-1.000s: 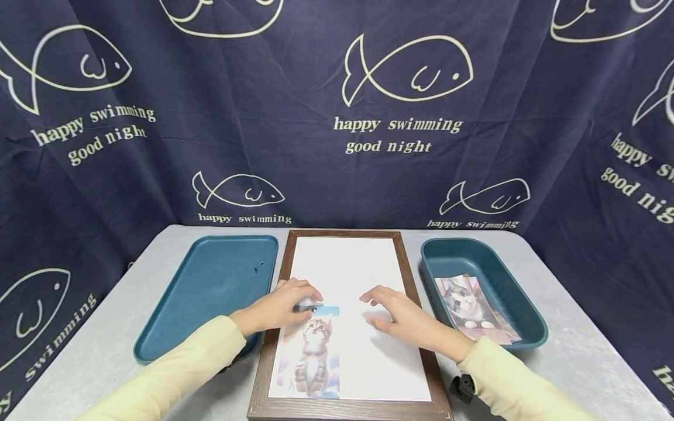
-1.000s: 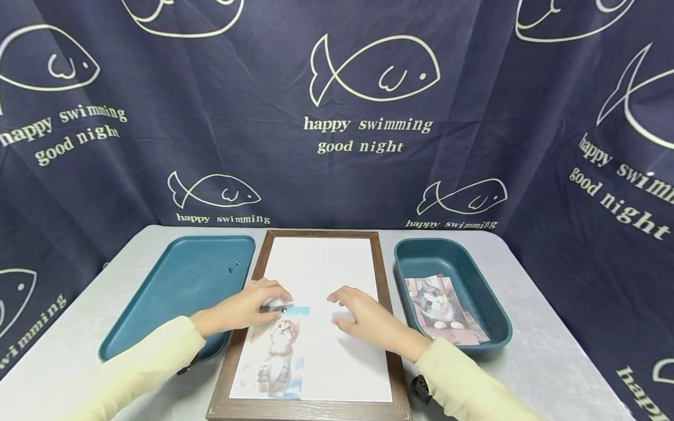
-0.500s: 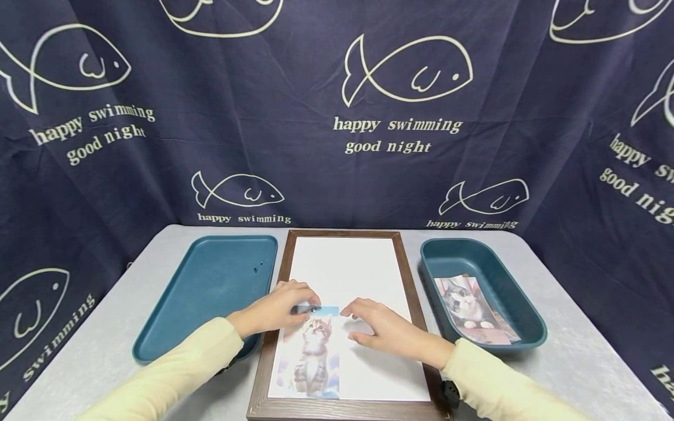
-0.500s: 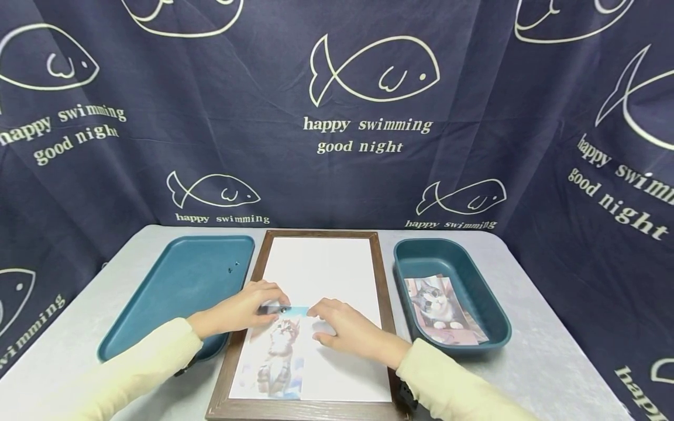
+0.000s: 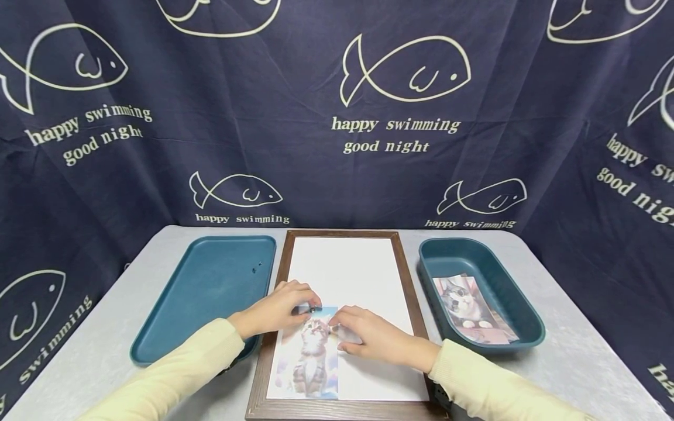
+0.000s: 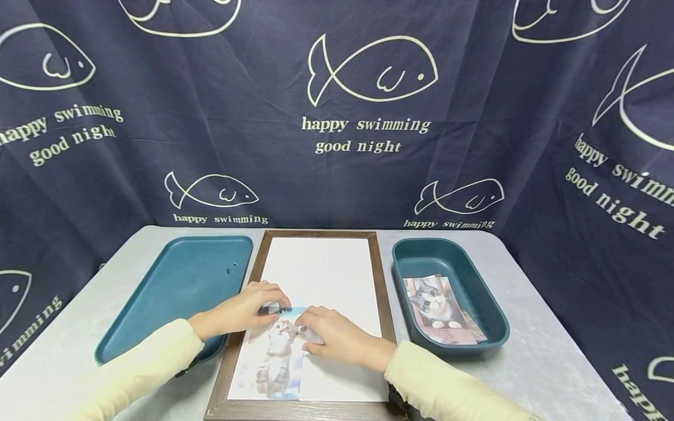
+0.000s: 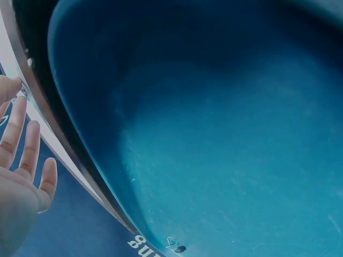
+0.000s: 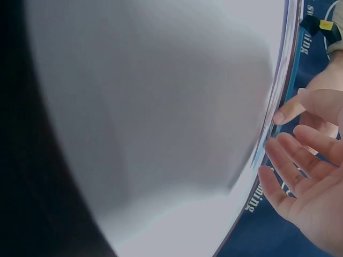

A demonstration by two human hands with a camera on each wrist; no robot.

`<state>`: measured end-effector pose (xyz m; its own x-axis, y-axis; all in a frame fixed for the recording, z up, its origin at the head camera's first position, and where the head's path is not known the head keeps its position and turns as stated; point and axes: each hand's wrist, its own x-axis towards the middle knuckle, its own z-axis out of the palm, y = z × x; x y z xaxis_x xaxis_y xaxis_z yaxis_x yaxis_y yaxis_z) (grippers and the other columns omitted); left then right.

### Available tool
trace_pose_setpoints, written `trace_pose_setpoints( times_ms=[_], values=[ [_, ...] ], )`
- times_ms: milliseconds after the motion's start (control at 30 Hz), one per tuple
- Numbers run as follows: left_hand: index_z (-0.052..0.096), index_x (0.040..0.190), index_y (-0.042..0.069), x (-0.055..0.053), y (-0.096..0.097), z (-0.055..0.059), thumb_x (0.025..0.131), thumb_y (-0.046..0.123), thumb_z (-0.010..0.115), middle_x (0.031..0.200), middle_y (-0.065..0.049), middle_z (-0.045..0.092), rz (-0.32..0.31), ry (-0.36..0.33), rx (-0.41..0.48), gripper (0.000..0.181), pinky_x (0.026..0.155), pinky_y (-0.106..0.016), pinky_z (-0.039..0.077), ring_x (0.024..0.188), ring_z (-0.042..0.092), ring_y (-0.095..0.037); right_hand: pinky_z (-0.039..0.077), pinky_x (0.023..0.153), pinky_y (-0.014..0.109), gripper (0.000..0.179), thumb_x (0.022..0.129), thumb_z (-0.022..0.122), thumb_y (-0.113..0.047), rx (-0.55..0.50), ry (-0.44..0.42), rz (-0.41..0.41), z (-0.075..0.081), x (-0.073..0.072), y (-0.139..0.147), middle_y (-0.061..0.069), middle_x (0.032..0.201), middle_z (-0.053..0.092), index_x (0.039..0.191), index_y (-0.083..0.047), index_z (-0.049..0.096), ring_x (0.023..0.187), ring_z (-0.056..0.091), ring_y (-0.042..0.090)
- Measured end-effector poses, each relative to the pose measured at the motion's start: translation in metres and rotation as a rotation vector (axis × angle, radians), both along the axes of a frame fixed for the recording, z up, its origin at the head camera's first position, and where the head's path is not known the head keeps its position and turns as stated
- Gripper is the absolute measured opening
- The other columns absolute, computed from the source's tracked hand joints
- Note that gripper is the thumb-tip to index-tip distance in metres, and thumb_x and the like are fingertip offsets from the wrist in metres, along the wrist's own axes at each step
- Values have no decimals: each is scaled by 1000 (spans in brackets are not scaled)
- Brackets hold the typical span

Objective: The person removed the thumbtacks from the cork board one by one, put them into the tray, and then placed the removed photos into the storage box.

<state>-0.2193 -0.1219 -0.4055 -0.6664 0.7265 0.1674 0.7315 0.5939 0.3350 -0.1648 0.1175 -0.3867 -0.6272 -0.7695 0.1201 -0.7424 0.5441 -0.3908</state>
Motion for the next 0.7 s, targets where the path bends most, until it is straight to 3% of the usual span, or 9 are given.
trace_pose_setpoints(
  times_ms=[467, 700],
  values=[
    [63, 104, 22, -3, 1, -4, 84, 18, 63, 98, 11, 61, -11, 10, -5, 21, 82, -33, 35, 91, 50, -7, 39, 100, 34, 34, 84, 64, -22, 36, 56, 29, -5, 2, -5, -3, 115, 56, 115, -11, 56, 112, 52, 15],
    [64, 101, 21, -2, 3, -2, 83, 17, 64, 98, 11, 62, -22, 24, -10, 18, 83, -35, 36, 92, 50, -9, 42, 93, 25, 35, 83, 65, -24, 63, 98, 42, -7, 2, -7, -2, 113, 56, 114, -11, 57, 105, 52, 11]
  ],
)
